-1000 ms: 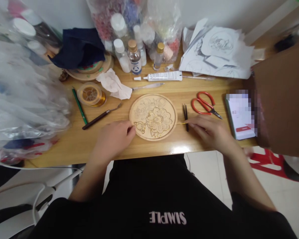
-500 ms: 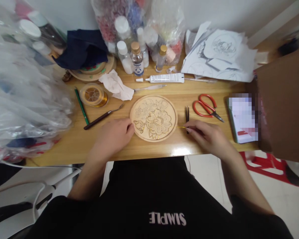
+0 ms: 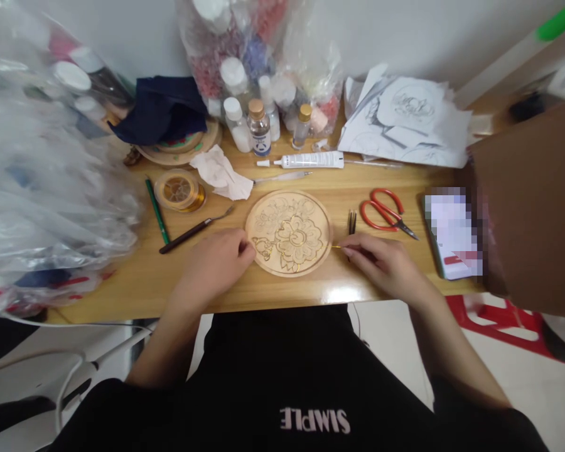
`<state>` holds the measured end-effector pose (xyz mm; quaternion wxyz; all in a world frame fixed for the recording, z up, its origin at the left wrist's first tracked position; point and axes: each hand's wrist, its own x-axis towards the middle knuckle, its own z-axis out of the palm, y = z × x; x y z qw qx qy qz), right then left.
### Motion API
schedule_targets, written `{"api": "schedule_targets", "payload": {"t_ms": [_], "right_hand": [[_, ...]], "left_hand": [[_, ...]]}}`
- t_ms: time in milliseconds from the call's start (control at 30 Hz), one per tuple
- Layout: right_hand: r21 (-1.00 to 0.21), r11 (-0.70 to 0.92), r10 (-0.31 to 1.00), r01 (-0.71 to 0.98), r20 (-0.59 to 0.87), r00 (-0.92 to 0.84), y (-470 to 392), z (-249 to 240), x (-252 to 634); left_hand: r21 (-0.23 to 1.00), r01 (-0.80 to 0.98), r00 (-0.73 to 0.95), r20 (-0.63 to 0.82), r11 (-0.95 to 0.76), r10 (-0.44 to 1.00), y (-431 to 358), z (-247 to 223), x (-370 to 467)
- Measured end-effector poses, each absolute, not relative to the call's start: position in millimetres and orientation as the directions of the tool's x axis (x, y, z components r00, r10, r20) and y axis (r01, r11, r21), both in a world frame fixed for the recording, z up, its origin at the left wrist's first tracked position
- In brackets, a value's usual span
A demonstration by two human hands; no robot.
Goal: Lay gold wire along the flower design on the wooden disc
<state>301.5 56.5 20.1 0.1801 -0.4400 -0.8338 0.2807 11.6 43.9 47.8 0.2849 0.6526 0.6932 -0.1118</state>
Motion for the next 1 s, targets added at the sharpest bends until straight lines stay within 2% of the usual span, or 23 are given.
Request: {"api": "schedule_targets", "payload": {"t_ms": [300, 533, 667, 833, 1000], "right_hand": [[-0.643, 0.462, 0.829, 0.611, 0.069, -0.555, 70, 26, 294], [-0.642, 0.468, 0.829, 0.607, 0.083, -0.553, 64, 24, 294], [-0.652, 0.464, 0.829, 0.6, 0.08, -0.554, 61, 21, 295], [-0.649, 0.471, 0.828, 0.597, 0.092, -0.554, 59, 19, 294], [-0.672, 0.425, 0.836, 0.607, 0.034, -0.548, 60, 19, 291]], "left_hand": [[0.276, 0.957, 0.052, -0.48, 0.094, 0.875, 51, 47, 5], [0.314, 0.949, 0.153, -0.411, -0.018, 0.899, 67, 47, 5], [0.382, 0.921, 0.231, -0.387, -0.073, 0.893, 74, 46, 6], [0.448, 0.892, 0.244, -0.38, -0.053, 0.892, 75, 42, 4], [0.468, 0.883, 0.245, -0.383, -0.042, 0.891, 73, 41, 2]]}}
